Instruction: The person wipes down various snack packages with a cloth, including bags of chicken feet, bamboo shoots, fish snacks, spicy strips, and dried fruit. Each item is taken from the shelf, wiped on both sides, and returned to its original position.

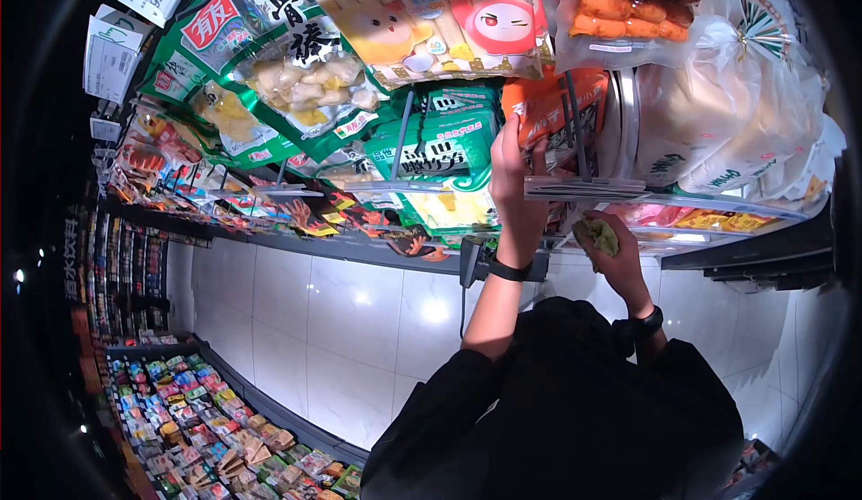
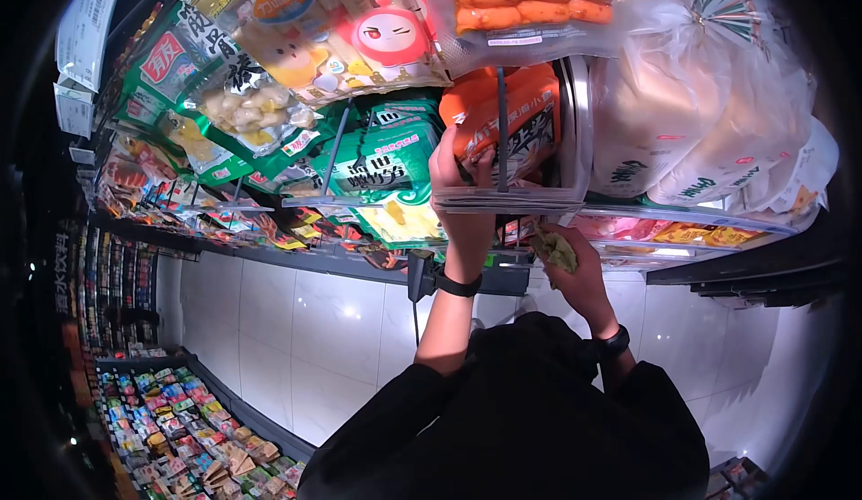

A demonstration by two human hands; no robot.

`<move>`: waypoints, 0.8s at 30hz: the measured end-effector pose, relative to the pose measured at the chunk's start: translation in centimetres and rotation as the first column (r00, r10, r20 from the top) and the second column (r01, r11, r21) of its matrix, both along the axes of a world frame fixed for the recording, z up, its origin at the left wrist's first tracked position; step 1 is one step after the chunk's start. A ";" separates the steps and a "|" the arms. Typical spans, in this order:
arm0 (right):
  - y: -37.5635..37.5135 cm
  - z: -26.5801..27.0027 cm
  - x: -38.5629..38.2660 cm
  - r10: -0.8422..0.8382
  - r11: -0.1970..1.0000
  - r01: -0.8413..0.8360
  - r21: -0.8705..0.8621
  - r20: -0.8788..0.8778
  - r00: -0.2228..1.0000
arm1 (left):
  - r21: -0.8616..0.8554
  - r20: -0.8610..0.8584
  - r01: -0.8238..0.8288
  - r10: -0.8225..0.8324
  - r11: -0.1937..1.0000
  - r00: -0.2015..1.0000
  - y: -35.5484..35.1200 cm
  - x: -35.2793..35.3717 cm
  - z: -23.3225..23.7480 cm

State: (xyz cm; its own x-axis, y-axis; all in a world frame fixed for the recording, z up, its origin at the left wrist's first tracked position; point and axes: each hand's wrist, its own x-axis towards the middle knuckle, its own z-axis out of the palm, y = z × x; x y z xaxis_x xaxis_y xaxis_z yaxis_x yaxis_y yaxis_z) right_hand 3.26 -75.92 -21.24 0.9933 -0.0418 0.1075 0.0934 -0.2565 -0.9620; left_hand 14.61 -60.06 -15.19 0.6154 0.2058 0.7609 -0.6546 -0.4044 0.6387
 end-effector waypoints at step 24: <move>6.5 -10.4 -7.4 0.041 0.994 -0.063 -0.090 -0.230 0.972 | -0.078 0.152 0.683 -0.669 0.726 0.728 18.9 -27.4 9.4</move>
